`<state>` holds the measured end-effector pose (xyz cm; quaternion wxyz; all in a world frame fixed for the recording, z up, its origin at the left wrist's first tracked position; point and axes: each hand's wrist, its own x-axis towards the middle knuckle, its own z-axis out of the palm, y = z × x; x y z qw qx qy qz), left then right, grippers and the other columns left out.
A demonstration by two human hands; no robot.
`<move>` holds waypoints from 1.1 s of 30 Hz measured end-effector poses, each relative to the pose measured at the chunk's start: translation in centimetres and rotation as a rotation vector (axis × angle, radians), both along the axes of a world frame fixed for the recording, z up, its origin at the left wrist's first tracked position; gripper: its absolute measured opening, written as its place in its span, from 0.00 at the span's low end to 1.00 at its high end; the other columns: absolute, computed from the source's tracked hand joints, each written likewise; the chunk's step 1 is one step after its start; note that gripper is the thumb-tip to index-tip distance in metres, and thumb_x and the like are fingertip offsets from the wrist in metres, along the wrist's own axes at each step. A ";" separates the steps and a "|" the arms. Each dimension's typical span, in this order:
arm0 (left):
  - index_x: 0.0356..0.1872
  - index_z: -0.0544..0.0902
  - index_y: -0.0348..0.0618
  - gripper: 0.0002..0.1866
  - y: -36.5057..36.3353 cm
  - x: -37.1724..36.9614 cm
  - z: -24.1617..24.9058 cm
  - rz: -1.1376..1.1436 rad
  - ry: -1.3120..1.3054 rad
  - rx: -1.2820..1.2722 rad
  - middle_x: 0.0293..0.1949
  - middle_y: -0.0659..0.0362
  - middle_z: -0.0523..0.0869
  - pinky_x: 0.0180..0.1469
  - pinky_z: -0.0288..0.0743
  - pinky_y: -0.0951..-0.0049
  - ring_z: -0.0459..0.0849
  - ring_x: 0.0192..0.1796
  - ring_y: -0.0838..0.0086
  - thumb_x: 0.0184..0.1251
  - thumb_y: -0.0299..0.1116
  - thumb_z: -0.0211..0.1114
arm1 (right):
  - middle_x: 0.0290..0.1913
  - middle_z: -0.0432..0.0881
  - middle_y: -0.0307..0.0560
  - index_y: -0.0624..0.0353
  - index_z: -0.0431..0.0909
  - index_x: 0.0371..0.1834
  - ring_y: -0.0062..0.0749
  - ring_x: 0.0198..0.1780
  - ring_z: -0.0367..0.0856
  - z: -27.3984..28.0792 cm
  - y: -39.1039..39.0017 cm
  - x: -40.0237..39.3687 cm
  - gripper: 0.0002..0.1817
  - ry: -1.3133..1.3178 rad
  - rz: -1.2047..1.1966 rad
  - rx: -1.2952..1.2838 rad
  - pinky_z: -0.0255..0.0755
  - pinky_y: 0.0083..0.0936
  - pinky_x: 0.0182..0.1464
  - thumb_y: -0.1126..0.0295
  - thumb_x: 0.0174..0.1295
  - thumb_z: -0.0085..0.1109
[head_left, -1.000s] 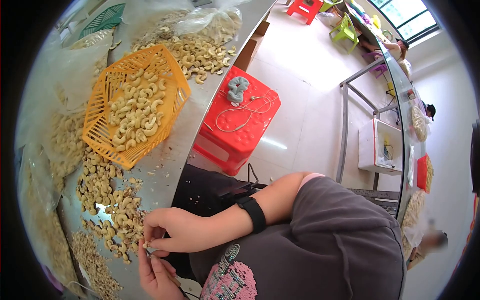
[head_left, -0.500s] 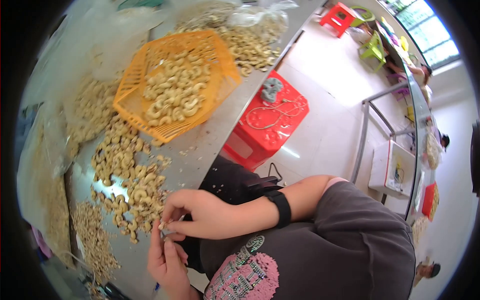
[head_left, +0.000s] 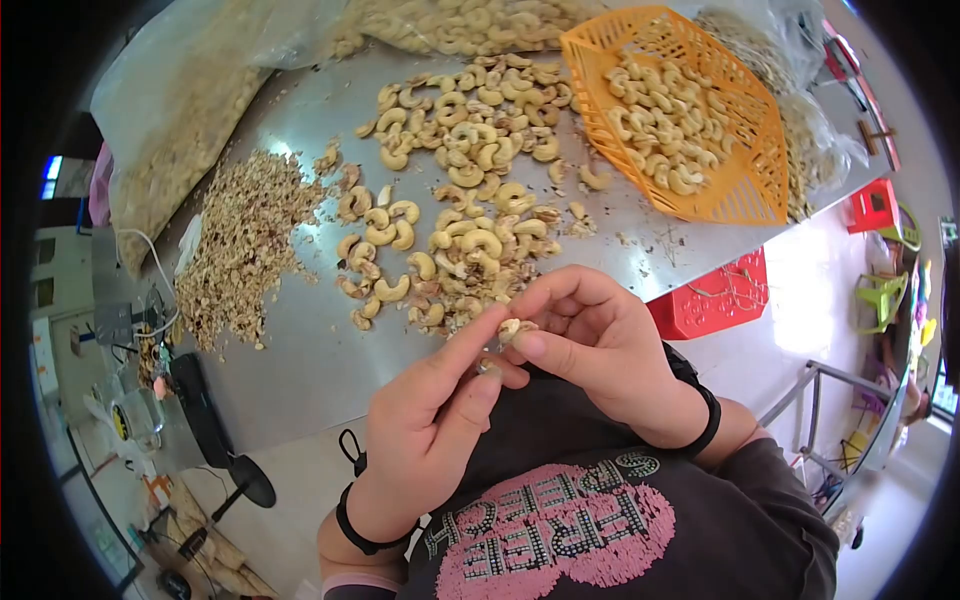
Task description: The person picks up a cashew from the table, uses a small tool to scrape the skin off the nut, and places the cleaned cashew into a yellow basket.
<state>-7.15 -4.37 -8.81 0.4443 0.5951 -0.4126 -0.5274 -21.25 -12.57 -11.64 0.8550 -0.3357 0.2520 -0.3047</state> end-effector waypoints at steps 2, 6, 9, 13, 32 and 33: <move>0.56 0.66 0.38 0.20 -0.1 0.4 -0.1 -0.007 0.005 0.001 0.33 0.58 0.80 0.30 0.68 0.86 0.75 0.31 0.83 0.61 0.25 0.50 | 0.34 0.74 0.43 0.65 0.67 0.39 0.22 0.34 0.73 0.0 -0.2 0.3 0.10 0.003 0.008 -0.039 0.68 0.18 0.40 0.78 0.55 0.53; 0.55 0.66 0.36 0.20 -0.4 0.8 0.1 0.000 0.031 -0.002 0.35 0.56 0.79 0.37 0.70 0.82 0.78 0.35 0.78 0.61 0.24 0.50 | 0.35 0.74 0.43 0.65 0.67 0.40 0.22 0.36 0.73 -0.2 -0.5 0.5 0.10 0.015 -0.001 -0.140 0.68 0.19 0.41 0.79 0.55 0.52; 0.55 0.66 0.36 0.20 -0.7 0.9 0.0 0.000 0.042 -0.011 0.34 0.56 0.79 0.39 0.70 0.81 0.79 0.36 0.76 0.60 0.23 0.50 | 0.37 0.74 0.44 0.64 0.67 0.40 0.22 0.38 0.73 -0.5 -0.7 0.6 0.10 0.013 -0.003 -0.194 0.68 0.20 0.43 0.80 0.55 0.52; 0.56 0.66 0.37 0.21 -0.9 1.1 -0.2 -0.024 0.024 -0.013 0.33 0.54 0.80 0.38 0.71 0.81 0.80 0.34 0.76 0.59 0.23 0.50 | 0.40 0.73 0.45 0.65 0.67 0.40 0.23 0.41 0.72 -0.5 -0.7 0.9 0.10 0.022 -0.021 -0.173 0.67 0.21 0.45 0.81 0.54 0.52; 0.50 0.72 0.37 0.18 -1.4 0.3 -1.1 0.045 -0.197 -0.147 0.32 0.52 0.80 0.33 0.73 0.77 0.81 0.31 0.69 0.56 0.20 0.53 | 0.43 0.72 0.52 0.67 0.67 0.40 0.30 0.43 0.74 -1.0 -0.5 1.1 0.11 0.086 -0.130 -0.442 0.70 0.21 0.43 0.83 0.52 0.52; 0.50 0.72 0.37 0.19 -1.4 0.4 -1.2 0.046 -0.225 -0.174 0.32 0.52 0.80 0.32 0.73 0.77 0.80 0.30 0.68 0.55 0.20 0.54 | 0.42 0.73 0.51 0.68 0.67 0.40 0.29 0.42 0.75 -0.8 -0.6 1.2 0.11 0.064 -0.124 -0.345 0.70 0.21 0.43 0.82 0.53 0.52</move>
